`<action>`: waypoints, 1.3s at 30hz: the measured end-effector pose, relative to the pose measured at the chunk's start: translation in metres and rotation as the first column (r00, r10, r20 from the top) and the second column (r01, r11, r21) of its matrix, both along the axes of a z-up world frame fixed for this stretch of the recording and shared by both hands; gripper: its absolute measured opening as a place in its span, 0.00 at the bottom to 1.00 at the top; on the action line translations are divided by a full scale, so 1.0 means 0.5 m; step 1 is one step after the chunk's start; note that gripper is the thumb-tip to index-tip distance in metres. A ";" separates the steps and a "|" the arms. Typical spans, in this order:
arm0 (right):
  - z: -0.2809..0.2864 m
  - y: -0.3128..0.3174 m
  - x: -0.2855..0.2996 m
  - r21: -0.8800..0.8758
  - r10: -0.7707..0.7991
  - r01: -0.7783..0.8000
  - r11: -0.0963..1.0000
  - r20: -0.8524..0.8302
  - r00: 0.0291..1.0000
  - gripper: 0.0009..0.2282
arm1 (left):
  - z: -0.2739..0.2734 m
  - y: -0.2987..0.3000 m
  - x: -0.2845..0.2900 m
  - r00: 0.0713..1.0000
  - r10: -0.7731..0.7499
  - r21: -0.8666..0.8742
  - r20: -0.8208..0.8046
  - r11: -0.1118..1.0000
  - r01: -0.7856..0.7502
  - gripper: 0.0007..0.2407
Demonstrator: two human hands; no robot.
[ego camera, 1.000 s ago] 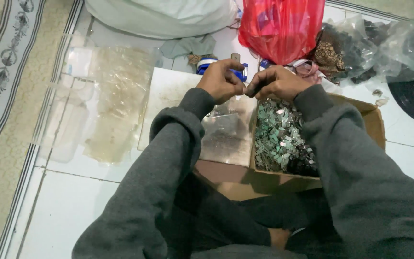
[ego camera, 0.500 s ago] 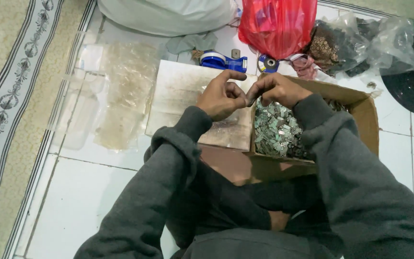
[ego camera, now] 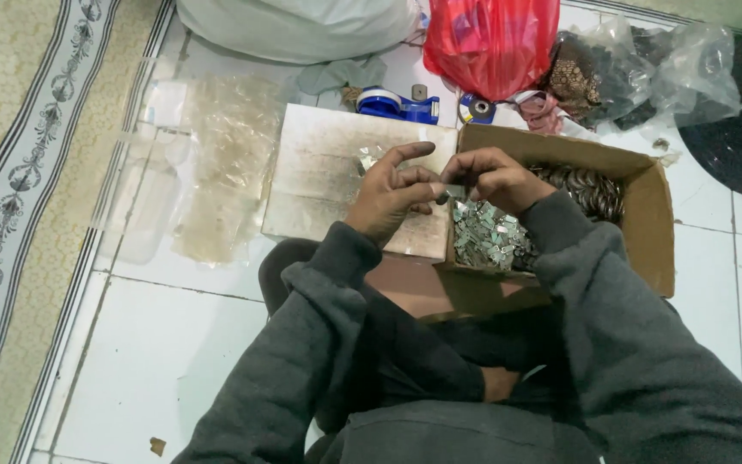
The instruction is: Manually sorting and packaging small metal components into plastic bags
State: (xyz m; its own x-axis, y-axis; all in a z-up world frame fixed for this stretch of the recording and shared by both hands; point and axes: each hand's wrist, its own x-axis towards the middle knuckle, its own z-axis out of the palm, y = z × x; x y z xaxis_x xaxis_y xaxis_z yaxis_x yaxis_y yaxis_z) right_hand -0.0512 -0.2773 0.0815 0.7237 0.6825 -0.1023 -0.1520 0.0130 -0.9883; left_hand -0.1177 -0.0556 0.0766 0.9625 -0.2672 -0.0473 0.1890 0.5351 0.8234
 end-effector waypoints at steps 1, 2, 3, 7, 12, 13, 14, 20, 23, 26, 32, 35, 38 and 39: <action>0.011 0.005 -0.008 0.001 0.003 -0.003 1.000 0.001 1.000 0.23 | 0.000 0.000 0.003 1.000 0.003 0.001 0.001 1.000 -0.003 0.29; 0.023 0.010 -0.015 0.064 -0.006 0.009 0.998 -0.053 0.999 0.26 | -0.001 0.000 0.005 1.000 0.027 -0.051 -0.011 0.998 -0.027 0.30; 0.033 0.011 -0.027 0.124 -0.016 0.030 0.992 -0.110 0.994 0.28 | -0.002 -0.003 0.007 0.999 0.045 -0.104 -0.026 0.993 -0.047 0.30; 0.003 0.001 -0.026 0.237 -0.022 0.051 0.970 -0.124 0.992 0.29 | -0.007 -0.005 0.002 0.994 0.096 -0.127 -0.042 0.987 -0.101 0.30; -0.002 0.009 -0.026 0.106 -0.198 0.199 0.974 -0.024 0.980 0.16 | -0.045 -0.019 -0.012 0.978 0.205 -0.175 -0.036 0.962 -0.209 0.28; 0.000 0.012 -0.030 0.104 -0.199 0.201 0.974 -0.026 0.980 0.16 | -0.054 -0.021 -0.015 0.978 0.204 -0.176 -0.039 0.962 -0.208 0.28; 0.001 0.015 -0.033 0.088 -0.238 0.240 0.967 -0.029 0.971 0.14 | -0.063 -0.024 -0.018 0.973 0.229 -0.171 -0.038 0.957 -0.233 0.28; 0.020 0.027 -0.041 0.003 -0.323 0.323 0.946 0.049 0.945 0.08 | -0.068 -0.026 -0.034 0.951 0.308 -0.156 -0.032 0.938 -0.309 0.26; 0.053 0.040 -0.047 -0.043 -0.311 0.319 0.947 0.128 0.942 0.06 | -0.064 -0.026 -0.039 0.932 0.360 -0.107 -0.046 0.926 -0.363 0.26; 0.071 0.044 -0.040 -0.142 -0.272 0.315 0.938 0.260 0.927 0.06 | -0.031 -0.017 -0.054 0.896 0.432 -0.003 -0.105 0.900 -0.435 0.27; 0.059 0.049 0.002 -0.177 -0.232 0.330 0.927 0.420 0.877 0.06 | -0.136 0.044 0.003 0.815 0.579 0.512 0.008 0.698 -0.501 0.25; 0.025 0.062 0.016 -0.208 -0.202 0.304 0.930 0.403 0.893 0.13 | -0.141 0.073 0.030 0.889 0.399 0.763 0.224 0.496 -0.415 0.26; -0.019 0.078 0.029 -0.348 -0.104 0.276 0.896 0.439 0.892 0.26 | -0.162 0.093 0.066 0.952 0.129 0.909 0.277 0.286 -0.303 0.29; -0.033 0.083 0.034 -0.436 -0.040 0.281 0.855 0.484 0.874 0.29 | -0.174 0.099 0.082 0.975 0.005 0.966 0.221 0.136 -0.219 0.30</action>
State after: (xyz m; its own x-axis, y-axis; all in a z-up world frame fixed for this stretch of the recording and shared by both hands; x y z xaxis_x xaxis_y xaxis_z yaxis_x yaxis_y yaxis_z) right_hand -0.0341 -0.2359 0.0650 0.8645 0.5020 -0.0245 0.2629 -0.4933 -0.8292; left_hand -0.0769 -0.0063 -0.0107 0.9985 0.0155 -0.0521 0.0464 -0.7417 0.6692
